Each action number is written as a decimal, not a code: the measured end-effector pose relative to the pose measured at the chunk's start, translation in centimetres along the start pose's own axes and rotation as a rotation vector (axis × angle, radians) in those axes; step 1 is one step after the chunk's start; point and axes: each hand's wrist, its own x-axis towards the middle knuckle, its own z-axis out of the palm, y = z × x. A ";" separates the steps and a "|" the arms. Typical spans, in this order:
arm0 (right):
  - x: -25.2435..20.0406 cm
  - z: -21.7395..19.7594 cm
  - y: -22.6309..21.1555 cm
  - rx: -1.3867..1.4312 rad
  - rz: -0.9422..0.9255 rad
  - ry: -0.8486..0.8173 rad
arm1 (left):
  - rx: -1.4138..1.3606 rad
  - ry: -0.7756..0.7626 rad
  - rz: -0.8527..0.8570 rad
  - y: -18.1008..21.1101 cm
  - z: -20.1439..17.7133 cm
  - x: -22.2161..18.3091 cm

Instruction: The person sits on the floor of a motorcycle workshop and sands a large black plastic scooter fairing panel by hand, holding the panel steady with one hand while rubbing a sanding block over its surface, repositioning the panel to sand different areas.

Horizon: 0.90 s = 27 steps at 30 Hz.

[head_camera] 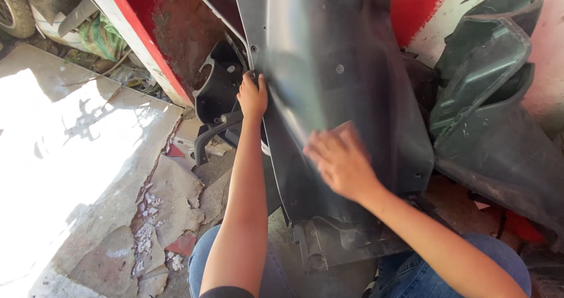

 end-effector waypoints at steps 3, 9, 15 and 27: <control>0.4 -0.8 -0.5 0.067 -0.143 -0.097 | -0.321 0.000 -0.100 -2.8 2.7 0.7; 3.4 -3.1 4.0 0.089 0.155 0.177 | -0.520 0.076 -0.054 -3.9 5.8 0.8; 2.2 -0.9 0.8 0.058 -0.124 -0.019 | -0.472 -0.056 -0.183 -4.9 6.7 1.1; 4.1 -0.4 2.0 0.151 -0.341 -0.159 | -0.615 -0.029 -0.218 -3.3 6.2 0.5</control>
